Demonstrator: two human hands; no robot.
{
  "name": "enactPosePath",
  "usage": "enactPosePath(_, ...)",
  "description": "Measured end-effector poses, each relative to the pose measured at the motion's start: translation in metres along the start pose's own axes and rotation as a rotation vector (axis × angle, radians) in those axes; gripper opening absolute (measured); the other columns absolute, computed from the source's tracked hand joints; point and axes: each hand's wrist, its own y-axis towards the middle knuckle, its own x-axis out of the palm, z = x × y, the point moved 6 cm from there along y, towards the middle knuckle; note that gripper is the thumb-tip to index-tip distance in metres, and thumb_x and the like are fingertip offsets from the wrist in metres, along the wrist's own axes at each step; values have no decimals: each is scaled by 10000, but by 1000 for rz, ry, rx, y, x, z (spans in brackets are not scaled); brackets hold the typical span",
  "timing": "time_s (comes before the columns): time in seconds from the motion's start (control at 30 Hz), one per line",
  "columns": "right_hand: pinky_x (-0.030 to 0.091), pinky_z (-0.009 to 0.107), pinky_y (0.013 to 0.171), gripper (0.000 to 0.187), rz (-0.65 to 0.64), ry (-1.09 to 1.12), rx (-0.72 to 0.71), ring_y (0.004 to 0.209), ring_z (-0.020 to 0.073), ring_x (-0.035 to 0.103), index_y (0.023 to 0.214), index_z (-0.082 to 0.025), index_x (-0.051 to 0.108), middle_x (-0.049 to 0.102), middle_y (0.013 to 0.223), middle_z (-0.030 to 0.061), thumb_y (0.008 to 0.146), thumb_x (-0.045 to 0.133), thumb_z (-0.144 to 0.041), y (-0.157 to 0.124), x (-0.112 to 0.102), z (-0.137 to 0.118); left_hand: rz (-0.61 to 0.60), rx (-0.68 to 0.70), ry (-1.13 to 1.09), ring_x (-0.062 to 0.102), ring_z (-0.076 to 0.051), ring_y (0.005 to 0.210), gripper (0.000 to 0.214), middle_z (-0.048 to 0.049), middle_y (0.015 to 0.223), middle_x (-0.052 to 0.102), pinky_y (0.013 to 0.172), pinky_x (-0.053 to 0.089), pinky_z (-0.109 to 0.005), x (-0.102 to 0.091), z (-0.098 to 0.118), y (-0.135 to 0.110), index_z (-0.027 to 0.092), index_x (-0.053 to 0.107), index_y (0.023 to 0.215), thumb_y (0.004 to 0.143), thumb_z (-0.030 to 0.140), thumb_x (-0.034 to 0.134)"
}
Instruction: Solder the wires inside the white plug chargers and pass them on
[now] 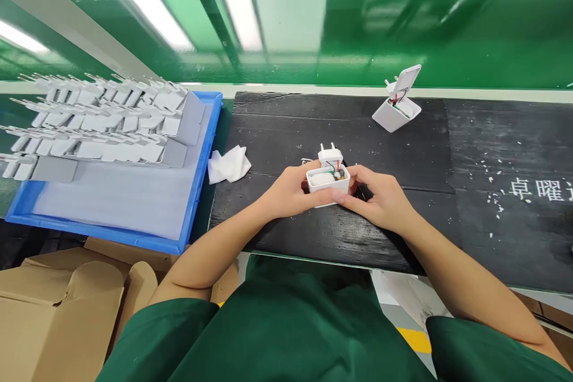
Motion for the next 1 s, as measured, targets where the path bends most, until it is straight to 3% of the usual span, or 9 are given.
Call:
enactPosePath(0.1,481,230,594,296,-15,-1,-39,576,99,572,942,-222,594,642,682,-34,884,644,-508,-1,1,-3,-148,61,-224,661,-304,1124,758,-121,1199,722,938,520,-383,4,0,3,192,620,1339,771,687,699)
enactPosePath(0.17,482,235,591,305,-28,-13,-51,582,105,580,940,-223,591,648,689,-30,879,648,-516,-2,2,-3,-187,96,-303,658,-319,1161,769,-126,1237,712,968,521,-407,3,1,6,214,590,1379,775,676,704)
enactPosePath(0.33,455,227,559,282,-75,-48,-84,575,104,580,922,-223,585,635,668,-33,888,645,-497,-3,6,-6,-68,158,-283,621,-291,1250,588,-121,1424,612,1020,514,-384,-7,7,6,233,619,1308,795,473,777)
enactPosePath(0.5,457,223,571,281,-70,-70,-169,563,96,579,946,-218,575,632,665,-42,901,635,-488,-5,9,-11,-61,191,-286,714,-206,997,519,-124,1211,727,826,555,-298,-3,8,3,200,552,1312,863,403,715)
enactPosePath(0.8,441,221,557,287,4,-201,-241,539,86,537,917,-216,554,573,636,-53,907,623,-495,-8,11,-14,13,341,-51,626,-110,736,345,-50,1049,747,675,453,-252,-5,16,-1,206,508,1160,830,191,608)
enactPosePath(1.0,416,223,520,264,73,-278,-267,520,86,513,925,-216,552,552,622,-52,908,622,-470,-9,11,-14,-69,385,-91,655,-160,882,476,-56,1151,704,747,479,-290,-4,15,-3,244,433,1304,849,209,570)
